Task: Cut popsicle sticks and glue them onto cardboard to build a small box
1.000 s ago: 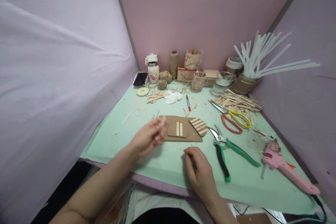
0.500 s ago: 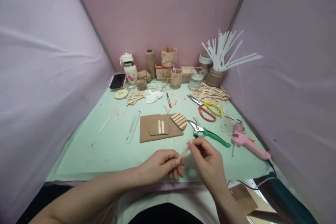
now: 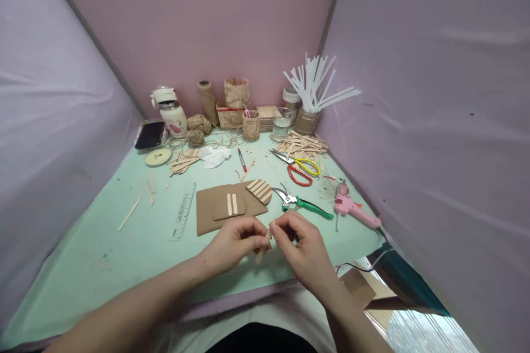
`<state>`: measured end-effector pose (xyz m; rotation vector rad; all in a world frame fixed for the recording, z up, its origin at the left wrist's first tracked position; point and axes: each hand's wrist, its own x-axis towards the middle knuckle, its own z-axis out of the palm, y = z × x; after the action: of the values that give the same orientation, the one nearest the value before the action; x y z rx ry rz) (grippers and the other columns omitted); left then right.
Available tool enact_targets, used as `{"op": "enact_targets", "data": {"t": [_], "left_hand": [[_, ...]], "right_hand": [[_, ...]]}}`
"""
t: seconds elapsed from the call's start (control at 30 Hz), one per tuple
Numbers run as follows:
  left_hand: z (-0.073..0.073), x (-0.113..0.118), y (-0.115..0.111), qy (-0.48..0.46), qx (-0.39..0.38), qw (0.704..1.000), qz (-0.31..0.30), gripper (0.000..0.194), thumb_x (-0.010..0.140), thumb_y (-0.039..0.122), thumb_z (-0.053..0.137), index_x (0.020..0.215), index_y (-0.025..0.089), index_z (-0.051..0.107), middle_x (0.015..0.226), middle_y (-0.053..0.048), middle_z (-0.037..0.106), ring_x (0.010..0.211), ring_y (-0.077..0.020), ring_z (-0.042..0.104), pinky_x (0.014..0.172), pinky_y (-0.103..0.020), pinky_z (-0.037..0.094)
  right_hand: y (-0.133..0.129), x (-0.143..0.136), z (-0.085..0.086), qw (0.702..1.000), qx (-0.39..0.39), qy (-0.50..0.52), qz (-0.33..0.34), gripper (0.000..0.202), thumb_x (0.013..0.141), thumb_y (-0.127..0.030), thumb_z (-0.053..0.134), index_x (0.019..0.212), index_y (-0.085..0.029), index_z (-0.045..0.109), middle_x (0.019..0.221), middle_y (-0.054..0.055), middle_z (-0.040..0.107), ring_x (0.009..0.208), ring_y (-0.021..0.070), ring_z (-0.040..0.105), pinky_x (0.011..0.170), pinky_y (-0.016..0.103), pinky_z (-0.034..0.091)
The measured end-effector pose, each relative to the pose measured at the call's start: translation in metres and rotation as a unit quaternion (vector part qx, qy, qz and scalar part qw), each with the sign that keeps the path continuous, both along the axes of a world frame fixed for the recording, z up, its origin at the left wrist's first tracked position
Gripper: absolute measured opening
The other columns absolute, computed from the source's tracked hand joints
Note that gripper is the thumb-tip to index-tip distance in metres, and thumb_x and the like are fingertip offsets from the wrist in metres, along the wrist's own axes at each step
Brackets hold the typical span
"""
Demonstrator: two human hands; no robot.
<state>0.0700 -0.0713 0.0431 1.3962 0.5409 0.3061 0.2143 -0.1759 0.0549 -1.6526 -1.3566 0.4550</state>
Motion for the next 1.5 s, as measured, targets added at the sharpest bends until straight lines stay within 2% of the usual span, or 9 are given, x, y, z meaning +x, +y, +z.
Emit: {"op": "enact_targets", "data": {"t": [0.1,0.23,0.4,0.53,0.7,0.87,0.97,1.13,1.5], "left_hand": [[-0.006,0.000,0.007,0.010,0.018,0.999,0.044,0.010,0.071,0.025,0.069,0.068,0.016,0.067,0.064,-0.002,0.066,0.060,-0.0125,0.057,0.063,-0.025,0.046],[-0.011,-0.004,0.026,-0.009,-0.036,0.989,0.141,0.025,0.067,0.037,0.076,0.073,0.016,0.064,0.068,-0.003,0.068,0.064,-0.0139,0.061,0.064,-0.026,0.049],[-0.020,-0.003,0.036,-0.035,-0.087,0.977,0.194,0.040,0.062,0.048,0.081,0.078,0.016,0.063,0.069,-0.002,0.068,0.065,-0.0137,0.062,0.063,-0.026,0.051],[-0.021,-0.002,0.035,-0.034,-0.100,0.974,0.202,0.044,0.059,0.048,0.083,0.083,0.016,0.063,0.068,-0.001,0.067,0.065,-0.0136,0.063,0.062,-0.025,0.051],[-0.022,-0.004,0.038,-0.038,-0.092,0.974,0.205,0.042,0.063,0.047,0.082,0.085,0.017,0.064,0.074,-0.002,0.068,0.068,-0.0141,0.064,0.064,-0.026,0.051],[-0.022,-0.005,0.038,-0.048,-0.097,0.970,0.219,0.038,0.062,0.043,0.083,0.082,0.017,0.064,0.074,-0.001,0.067,0.067,-0.0130,0.063,0.065,-0.026,0.051],[-0.022,-0.005,0.037,-0.053,-0.110,0.969,0.212,0.038,0.060,0.041,0.084,0.081,0.016,0.064,0.070,0.000,0.065,0.065,-0.0128,0.063,0.064,-0.026,0.051],[-0.024,-0.006,0.037,-0.061,-0.109,0.975,0.186,0.043,0.063,0.042,0.083,0.094,0.017,0.067,0.076,-0.001,0.066,0.067,-0.0128,0.064,0.062,-0.025,0.051],[-0.010,-0.009,0.028,-0.069,-0.076,0.985,0.136,0.046,0.065,0.043,0.082,0.097,0.016,0.064,0.085,-0.005,0.070,0.071,-0.0152,0.065,0.064,-0.026,0.051]], "right_hand": [[0.002,0.021,-0.015,0.991,-0.019,-0.127,-0.042,0.033,0.090,-0.049,0.055,0.107,-0.021,0.061,0.111,0.012,0.066,0.105,0.0267,0.060,0.087,0.041,0.048],[0.000,0.057,-0.050,0.934,-0.139,-0.296,-0.146,0.096,0.068,-0.064,0.070,0.145,-0.016,0.037,0.150,0.026,0.037,0.139,0.0468,0.030,0.104,0.066,0.028],[0.006,0.068,-0.070,0.900,-0.263,-0.330,-0.111,0.105,0.065,-0.063,0.070,0.148,-0.012,0.032,0.145,0.028,0.043,0.136,0.0463,0.037,0.103,0.063,0.029],[0.012,0.060,-0.062,0.894,-0.243,-0.346,-0.148,0.087,0.072,-0.052,0.066,0.144,-0.010,0.040,0.125,0.024,0.058,0.114,0.0421,0.054,0.094,0.055,0.038],[0.004,0.058,-0.052,0.891,-0.201,-0.367,-0.176,0.077,0.070,-0.042,0.066,0.136,-0.006,0.049,0.110,0.024,0.063,0.101,0.0423,0.058,0.086,0.055,0.042],[-0.014,0.061,-0.028,0.944,-0.143,-0.248,-0.166,0.077,0.072,-0.049,0.062,0.139,-0.012,0.047,0.126,0.023,0.059,0.118,0.0418,0.054,0.094,0.056,0.044],[-0.020,0.057,-0.014,0.987,-0.132,-0.059,-0.069,0.067,0.076,-0.042,0.053,0.139,-0.020,0.048,0.135,0.015,0.057,0.123,0.0337,0.054,0.097,0.047,0.046],[-0.020,0.030,-0.018,0.972,-0.124,0.192,0.057,0.058,0.075,-0.030,0.047,0.131,-0.020,0.055,0.119,0.010,0.066,0.110,0.0293,0.061,0.093,0.045,0.049],[-0.013,-0.008,-0.008,0.960,-0.204,0.185,0.052,0.029,0.082,-0.034,0.048,0.106,-0.022,0.058,0.094,0.003,0.062,0.095,0.0245,0.057,0.082,0.038,0.046]]}}
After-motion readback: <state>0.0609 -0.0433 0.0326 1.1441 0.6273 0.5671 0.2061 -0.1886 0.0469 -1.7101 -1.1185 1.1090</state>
